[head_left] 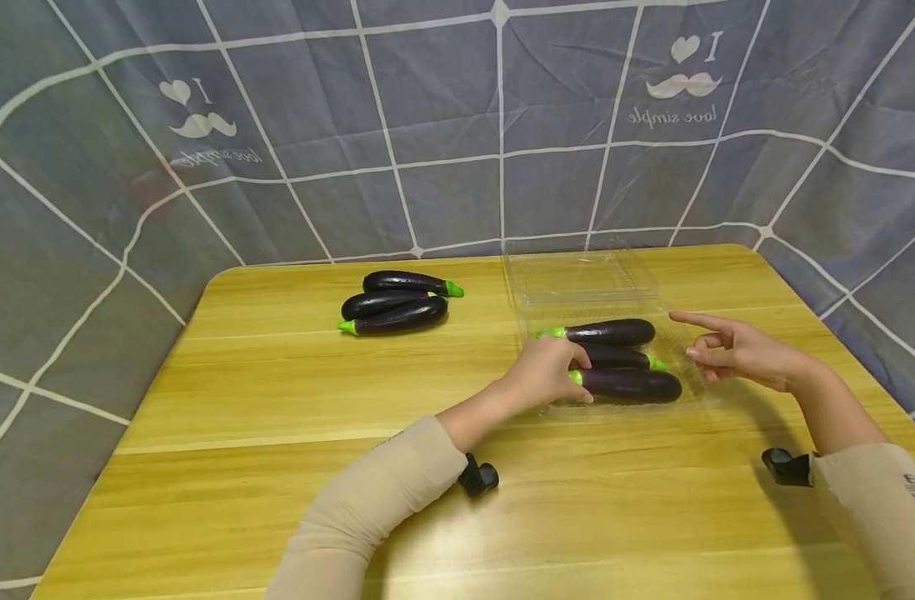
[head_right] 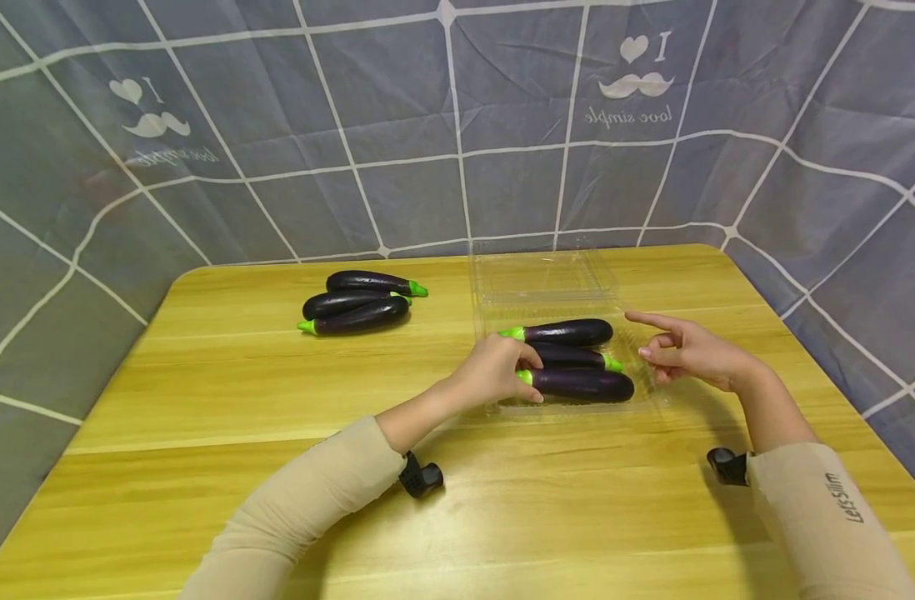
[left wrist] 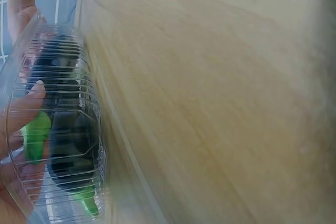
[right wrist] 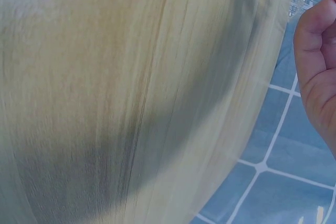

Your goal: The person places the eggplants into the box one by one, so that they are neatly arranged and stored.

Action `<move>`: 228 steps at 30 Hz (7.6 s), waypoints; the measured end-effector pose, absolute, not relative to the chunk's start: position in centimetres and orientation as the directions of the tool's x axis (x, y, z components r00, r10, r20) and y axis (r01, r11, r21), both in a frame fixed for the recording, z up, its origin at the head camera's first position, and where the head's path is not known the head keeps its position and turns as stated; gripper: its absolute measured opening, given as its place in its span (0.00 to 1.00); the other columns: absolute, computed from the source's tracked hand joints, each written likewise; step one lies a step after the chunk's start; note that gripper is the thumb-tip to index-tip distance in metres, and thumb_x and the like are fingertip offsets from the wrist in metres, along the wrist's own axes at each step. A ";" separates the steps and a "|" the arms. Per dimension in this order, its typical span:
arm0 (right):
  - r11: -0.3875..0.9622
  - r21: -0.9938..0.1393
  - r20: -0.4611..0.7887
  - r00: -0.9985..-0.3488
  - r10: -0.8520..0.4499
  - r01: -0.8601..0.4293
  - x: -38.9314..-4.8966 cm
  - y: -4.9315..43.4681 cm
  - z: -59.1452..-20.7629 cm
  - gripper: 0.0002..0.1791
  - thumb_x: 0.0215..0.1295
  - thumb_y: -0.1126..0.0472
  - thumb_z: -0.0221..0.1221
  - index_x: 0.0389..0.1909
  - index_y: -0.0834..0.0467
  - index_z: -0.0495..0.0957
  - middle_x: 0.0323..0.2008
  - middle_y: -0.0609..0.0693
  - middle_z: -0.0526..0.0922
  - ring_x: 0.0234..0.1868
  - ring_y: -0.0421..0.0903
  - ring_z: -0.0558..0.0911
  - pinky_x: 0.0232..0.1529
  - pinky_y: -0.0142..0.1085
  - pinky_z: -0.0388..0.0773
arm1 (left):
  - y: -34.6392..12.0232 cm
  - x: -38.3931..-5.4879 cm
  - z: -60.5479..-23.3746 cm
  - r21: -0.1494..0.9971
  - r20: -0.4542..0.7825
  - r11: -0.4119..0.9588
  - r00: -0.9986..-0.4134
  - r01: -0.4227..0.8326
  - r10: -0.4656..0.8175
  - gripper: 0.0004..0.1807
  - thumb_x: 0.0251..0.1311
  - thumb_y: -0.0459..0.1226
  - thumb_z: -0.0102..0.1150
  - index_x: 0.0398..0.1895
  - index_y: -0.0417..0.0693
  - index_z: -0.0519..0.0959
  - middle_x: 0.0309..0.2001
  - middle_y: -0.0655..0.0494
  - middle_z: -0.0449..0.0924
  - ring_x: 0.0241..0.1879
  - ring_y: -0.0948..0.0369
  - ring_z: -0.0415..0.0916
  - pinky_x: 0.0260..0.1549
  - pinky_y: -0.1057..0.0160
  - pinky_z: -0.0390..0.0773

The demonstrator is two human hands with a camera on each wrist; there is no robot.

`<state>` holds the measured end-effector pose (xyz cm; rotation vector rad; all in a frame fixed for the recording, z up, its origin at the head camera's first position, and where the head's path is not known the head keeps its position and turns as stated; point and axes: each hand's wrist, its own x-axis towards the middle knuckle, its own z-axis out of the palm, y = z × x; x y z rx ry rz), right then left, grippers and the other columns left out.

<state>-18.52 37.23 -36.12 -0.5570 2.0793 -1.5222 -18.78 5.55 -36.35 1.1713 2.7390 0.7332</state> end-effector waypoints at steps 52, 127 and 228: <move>0.321 -0.947 -0.180 -0.784 -0.594 -0.026 -18.5 37.2 -36.1 0.35 0.71 0.67 0.46 0.73 0.59 0.40 0.26 0.49 0.73 0.23 0.47 0.73 0.27 0.43 0.76 | -8.8 -23.0 -35.5 0.922 0.239 0.165 -0.851 0.350 0.468 0.25 0.50 0.37 0.70 0.53 0.47 0.78 0.53 0.56 0.78 0.55 0.56 0.70 0.54 0.54 0.69; 0.343 -0.939 -0.182 -0.791 -0.584 -0.037 -18.7 37.3 -36.2 0.35 0.70 0.69 0.46 0.72 0.61 0.40 0.26 0.48 0.73 0.23 0.44 0.74 0.27 0.42 0.76 | -20.9 -25.3 -38.6 0.710 0.059 0.669 -0.966 0.218 0.253 0.22 0.50 0.34 0.68 0.50 0.36 0.79 0.49 0.41 0.79 0.48 0.47 0.72 0.47 0.52 0.72; 0.301 -0.954 -0.176 -0.798 -0.576 -0.007 -18.3 36.9 -35.9 0.32 0.70 0.69 0.47 0.70 0.42 0.53 0.27 0.50 0.73 0.24 0.42 0.74 0.28 0.39 0.77 | -10.5 -21.4 -33.7 0.926 0.091 0.304 -0.916 0.222 0.390 0.19 0.44 0.34 0.72 0.42 0.40 0.83 0.42 0.52 0.81 0.38 0.58 0.72 0.34 0.64 0.72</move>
